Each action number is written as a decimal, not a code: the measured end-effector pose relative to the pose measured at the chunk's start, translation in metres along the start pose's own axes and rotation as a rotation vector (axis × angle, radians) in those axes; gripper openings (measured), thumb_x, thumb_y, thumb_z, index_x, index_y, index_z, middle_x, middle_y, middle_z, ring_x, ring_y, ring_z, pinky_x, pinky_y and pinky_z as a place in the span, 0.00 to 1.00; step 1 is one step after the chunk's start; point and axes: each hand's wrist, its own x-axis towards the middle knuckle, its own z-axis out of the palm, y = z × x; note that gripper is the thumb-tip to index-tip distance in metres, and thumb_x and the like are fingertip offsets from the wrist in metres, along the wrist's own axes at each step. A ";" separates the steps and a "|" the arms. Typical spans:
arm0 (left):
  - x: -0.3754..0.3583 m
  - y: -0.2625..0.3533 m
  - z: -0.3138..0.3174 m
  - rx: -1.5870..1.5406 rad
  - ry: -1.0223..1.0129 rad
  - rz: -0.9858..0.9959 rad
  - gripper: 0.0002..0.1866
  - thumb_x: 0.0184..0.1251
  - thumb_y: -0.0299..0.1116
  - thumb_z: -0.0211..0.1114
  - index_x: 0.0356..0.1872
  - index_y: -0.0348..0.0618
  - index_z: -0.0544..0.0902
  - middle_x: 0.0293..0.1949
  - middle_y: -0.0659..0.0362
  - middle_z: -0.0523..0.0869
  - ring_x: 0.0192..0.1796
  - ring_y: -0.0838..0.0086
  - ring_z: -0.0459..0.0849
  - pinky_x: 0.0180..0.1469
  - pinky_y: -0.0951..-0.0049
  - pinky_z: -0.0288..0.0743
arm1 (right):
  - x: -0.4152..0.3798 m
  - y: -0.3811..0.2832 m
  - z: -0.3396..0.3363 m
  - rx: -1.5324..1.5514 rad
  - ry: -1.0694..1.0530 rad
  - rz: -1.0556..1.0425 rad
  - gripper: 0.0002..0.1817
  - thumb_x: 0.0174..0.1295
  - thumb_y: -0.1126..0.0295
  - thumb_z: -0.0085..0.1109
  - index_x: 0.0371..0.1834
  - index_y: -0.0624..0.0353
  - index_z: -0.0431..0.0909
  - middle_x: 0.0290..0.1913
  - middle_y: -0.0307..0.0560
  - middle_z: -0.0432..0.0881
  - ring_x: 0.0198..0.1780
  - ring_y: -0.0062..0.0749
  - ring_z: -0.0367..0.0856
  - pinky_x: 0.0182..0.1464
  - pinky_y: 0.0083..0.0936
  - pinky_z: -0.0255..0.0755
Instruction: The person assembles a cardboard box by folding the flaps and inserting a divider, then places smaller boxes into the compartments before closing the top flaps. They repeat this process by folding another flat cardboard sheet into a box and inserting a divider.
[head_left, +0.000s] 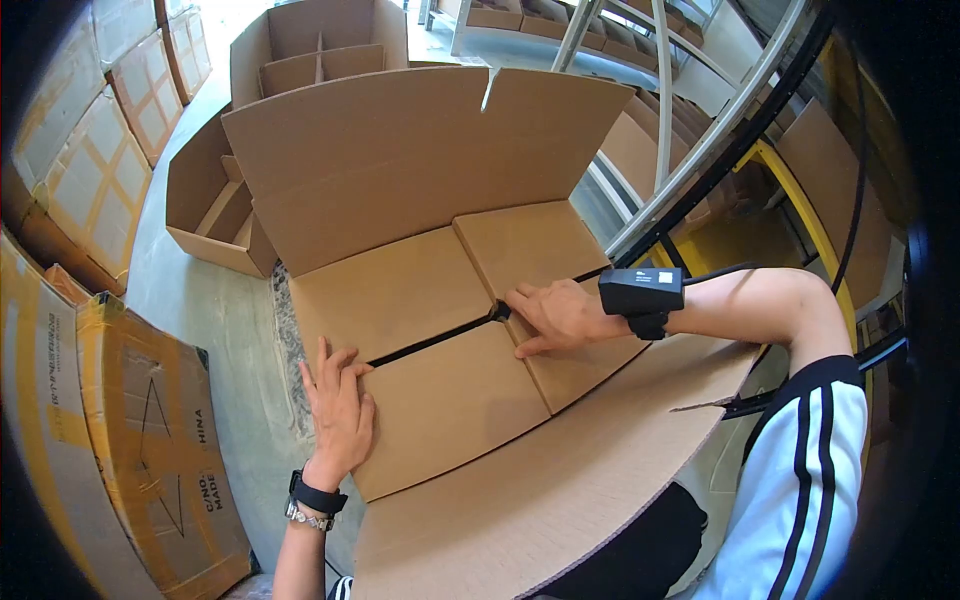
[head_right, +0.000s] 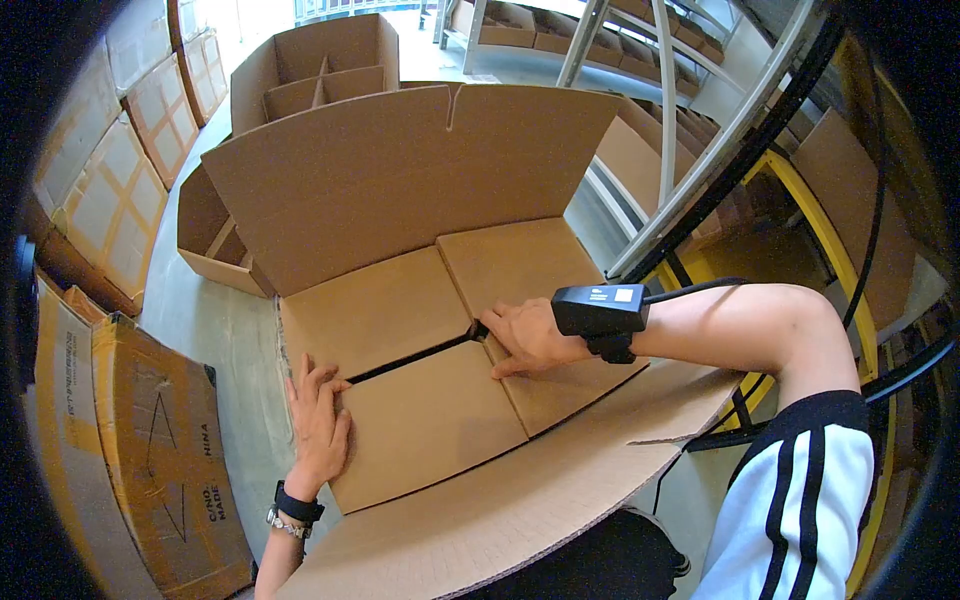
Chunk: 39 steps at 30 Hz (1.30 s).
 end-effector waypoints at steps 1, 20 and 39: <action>0.000 -0.001 0.001 -0.004 0.002 -0.002 0.17 0.50 0.25 0.51 0.45 0.41 0.72 0.58 0.49 0.66 0.72 0.48 0.47 0.69 0.41 0.33 | 0.000 0.000 0.000 0.005 -0.005 -0.005 0.41 0.52 0.44 0.60 0.57 0.67 0.61 0.50 0.62 0.73 0.48 0.58 0.76 0.47 0.43 0.73; -0.001 -0.002 0.003 0.001 0.009 0.015 0.15 0.52 0.22 0.52 0.44 0.41 0.71 0.57 0.48 0.67 0.71 0.47 0.50 0.69 0.40 0.33 | 0.007 0.015 0.017 -0.044 -0.100 -0.129 0.43 0.50 0.49 0.63 0.61 0.65 0.57 0.54 0.61 0.69 0.49 0.59 0.75 0.48 0.47 0.71; -0.003 -0.004 0.004 0.014 -0.002 0.021 0.17 0.52 0.24 0.53 0.47 0.42 0.72 0.57 0.50 0.68 0.70 0.49 0.53 0.68 0.39 0.34 | 0.002 0.001 0.024 -0.129 -0.025 -0.116 0.33 0.55 0.52 0.60 0.54 0.65 0.61 0.50 0.59 0.71 0.48 0.55 0.76 0.47 0.43 0.72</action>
